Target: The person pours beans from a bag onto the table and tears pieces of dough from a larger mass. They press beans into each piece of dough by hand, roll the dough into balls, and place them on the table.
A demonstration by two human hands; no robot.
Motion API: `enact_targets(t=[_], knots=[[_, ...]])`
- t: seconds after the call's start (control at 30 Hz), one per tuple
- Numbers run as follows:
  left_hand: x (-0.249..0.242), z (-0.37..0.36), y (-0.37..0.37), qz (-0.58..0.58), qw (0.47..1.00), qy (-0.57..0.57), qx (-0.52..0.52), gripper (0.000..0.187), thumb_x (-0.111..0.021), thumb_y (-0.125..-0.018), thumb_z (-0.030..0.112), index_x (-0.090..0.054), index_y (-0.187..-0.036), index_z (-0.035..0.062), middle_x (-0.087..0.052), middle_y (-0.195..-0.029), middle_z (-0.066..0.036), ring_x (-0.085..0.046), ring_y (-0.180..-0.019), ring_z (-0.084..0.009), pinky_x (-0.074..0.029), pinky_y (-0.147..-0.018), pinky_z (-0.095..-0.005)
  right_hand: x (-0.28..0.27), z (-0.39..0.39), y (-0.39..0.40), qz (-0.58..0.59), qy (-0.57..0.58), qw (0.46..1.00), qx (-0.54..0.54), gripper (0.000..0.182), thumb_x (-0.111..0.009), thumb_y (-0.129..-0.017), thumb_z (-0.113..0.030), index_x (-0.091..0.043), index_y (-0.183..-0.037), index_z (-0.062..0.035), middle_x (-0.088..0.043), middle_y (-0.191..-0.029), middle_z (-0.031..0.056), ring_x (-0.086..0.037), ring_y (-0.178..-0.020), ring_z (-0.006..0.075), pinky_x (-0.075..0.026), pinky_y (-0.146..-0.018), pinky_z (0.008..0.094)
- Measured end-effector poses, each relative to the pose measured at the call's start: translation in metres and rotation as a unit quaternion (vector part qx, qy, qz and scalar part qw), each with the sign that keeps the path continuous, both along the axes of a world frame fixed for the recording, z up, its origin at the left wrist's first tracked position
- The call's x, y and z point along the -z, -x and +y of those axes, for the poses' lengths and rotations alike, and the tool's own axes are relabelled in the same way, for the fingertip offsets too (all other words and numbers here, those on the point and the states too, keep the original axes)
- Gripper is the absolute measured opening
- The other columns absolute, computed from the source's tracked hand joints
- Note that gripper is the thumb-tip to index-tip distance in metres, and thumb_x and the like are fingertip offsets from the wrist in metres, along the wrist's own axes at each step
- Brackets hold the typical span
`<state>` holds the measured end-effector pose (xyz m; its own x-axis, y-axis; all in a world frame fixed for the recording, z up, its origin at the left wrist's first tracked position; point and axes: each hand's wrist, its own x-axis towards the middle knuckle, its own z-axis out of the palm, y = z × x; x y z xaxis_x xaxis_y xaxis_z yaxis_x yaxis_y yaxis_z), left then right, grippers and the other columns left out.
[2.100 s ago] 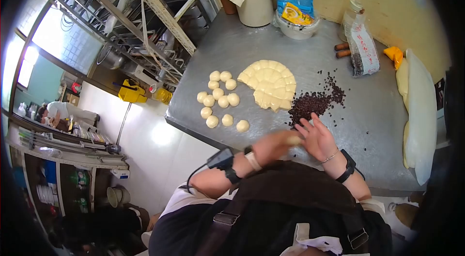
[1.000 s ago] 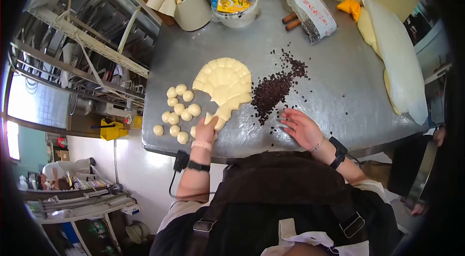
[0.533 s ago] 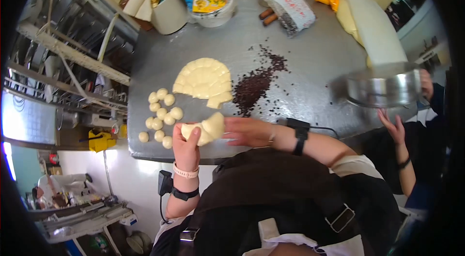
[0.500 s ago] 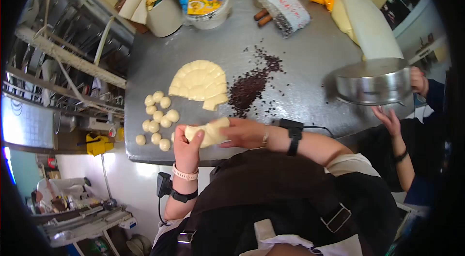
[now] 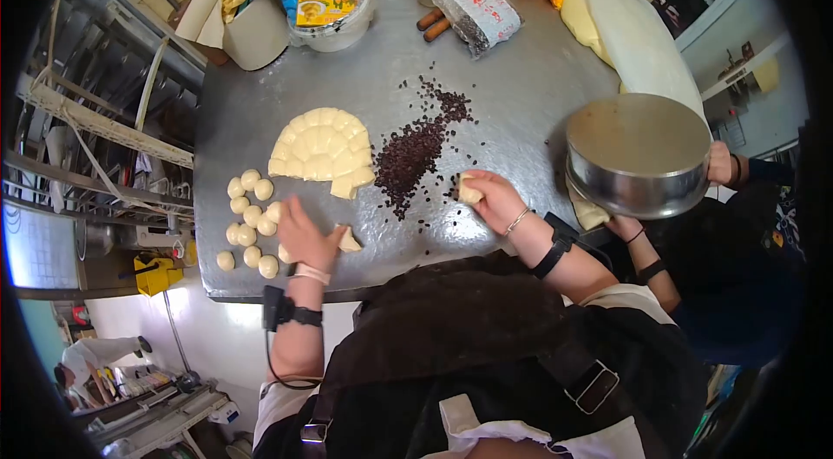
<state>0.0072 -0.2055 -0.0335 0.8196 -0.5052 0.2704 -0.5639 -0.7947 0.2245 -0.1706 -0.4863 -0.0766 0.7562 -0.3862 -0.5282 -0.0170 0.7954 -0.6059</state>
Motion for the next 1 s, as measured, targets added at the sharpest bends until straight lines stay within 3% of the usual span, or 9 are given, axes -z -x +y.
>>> enact_targets(t=[0.2,0.33,0.43,0.5,0.57,0.73,0.77,0.87,1.0], knots=[[0.032,-0.03,0.015,0.027,0.975,0.007,0.221,0.024,-0.062,-0.077,0.013,-0.06,-0.101,0.012,-0.059,-0.109,-0.013,-0.053,-0.101,-0.0364,-0.042,-0.085,-0.0477,-0.013,-0.017,0.034,0.154,0.126,0.975,0.097,0.031,-0.057,-0.088,-0.016,-0.049,-0.116,-0.0045,-0.06,-0.098,0.01,-0.062,-0.086,0.0205,-0.053,-0.074,0.0307],[0.046,-0.015,-0.027,0.141,0.974,0.178,-0.027,0.015,-0.053,-0.084,0.013,-0.059,-0.098,0.0102,-0.063,-0.071,-0.013,-0.062,-0.068,-0.0329,-0.047,-0.061,-0.0427,0.004,-0.012,0.05,0.097,0.082,0.986,0.105,0.022,-0.052,-0.092,-0.021,-0.051,-0.108,-0.006,-0.061,-0.097,0.0095,-0.064,-0.079,0.0184,-0.053,-0.066,0.0277],[0.024,-0.016,-0.042,0.283,0.949,0.108,-0.083,0.024,-0.053,-0.086,0.017,-0.056,-0.107,0.0062,-0.063,-0.094,-0.019,-0.06,-0.09,-0.0349,-0.047,-0.077,-0.0443,0.004,0.002,0.039,0.057,0.029,0.995,0.078,0.032,-0.049,-0.094,-0.035,-0.052,-0.107,-0.0061,-0.06,-0.096,0.0071,-0.06,-0.084,0.0158,-0.05,-0.074,0.0306],[0.013,-0.031,-0.022,-0.055,0.995,0.059,0.054,0.037,-0.056,-0.085,0.018,-0.049,-0.117,0.0015,-0.049,-0.121,-0.027,-0.048,-0.113,-0.0396,-0.039,-0.094,-0.046,0.004,0.015,0.021,0.018,-0.006,1.0,0.009,0.041,-0.044,-0.094,-0.045,-0.052,-0.106,-0.0068,-0.059,-0.095,0.0052,-0.057,-0.087,0.014,-0.048,-0.078,0.0311],[-0.029,-0.067,0.03,0.191,0.944,0.11,0.243,0.046,-0.061,-0.082,0.015,-0.044,-0.123,0.0004,-0.031,-0.136,-0.029,-0.032,-0.125,-0.0437,-0.028,-0.105,-0.0472,-0.017,0.038,0.003,-0.058,-0.071,0.994,-0.065,0.046,-0.043,-0.093,-0.05,-0.053,-0.109,-0.0081,-0.057,-0.097,0.0041,-0.054,-0.09,0.0132,-0.045,-0.081,0.03],[0.0,-0.088,0.047,0.277,0.857,0.178,0.397,0.026,-0.061,-0.082,0.005,-0.056,-0.107,-0.0006,-0.056,-0.112,-0.021,-0.055,-0.104,-0.0325,-0.043,-0.09,-0.0364,-0.036,0.062,-0.009,-0.124,-0.138,0.97,-0.155,0.052,-0.051,-0.09,-0.046,-0.039,-0.128,-0.0119,-0.05,-0.12,0.0104,-0.053,-0.104,0.0223,-0.044,-0.088,0.0383],[-0.002,-0.085,0.052,0.245,0.895,0.223,0.298,0.014,-0.056,-0.087,0.007,-0.059,-0.099,0.0004,-0.062,-0.097,-0.013,-0.06,-0.09,-0.0236,-0.047,-0.08,-0.0317,-0.021,0.054,0.001,-0.048,0.147,0.974,-0.164,0.062,-0.056,-0.087,-0.046,-0.033,-0.132,-0.0097,-0.044,-0.126,0.0149,-0.048,-0.111,0.0287,-0.04,-0.093,0.0417],[0.018,-0.052,0.036,0.314,0.891,0.301,0.131,0.012,-0.052,-0.09,0.008,-0.058,-0.096,0.0009,-0.062,-0.095,-0.012,-0.058,-0.09,-0.0216,-0.046,-0.08,-0.0312,-0.003,0.008,0.038,0.194,0.772,0.587,-0.145,0.096,-0.067,-0.074,-0.051,-0.018,-0.139,-0.0004,-0.025,-0.14,0.028,-0.023,-0.131,0.0443,-0.021,-0.106,0.0518],[0.028,-0.014,0.033,0.347,0.869,0.348,0.061,0.015,-0.047,-0.095,0.012,-0.057,-0.096,0.001,-0.062,-0.093,-0.005,-0.055,-0.089,-0.0126,-0.043,-0.081,-0.027,0.014,-0.002,0.052,0.311,0.76,0.52,-0.237,0.11,-0.065,-0.068,-0.062,-0.015,-0.139,0.0055,-0.007,-0.146,0.0307,-0.004,-0.137,0.0442,-0.005,-0.107,0.0584]])
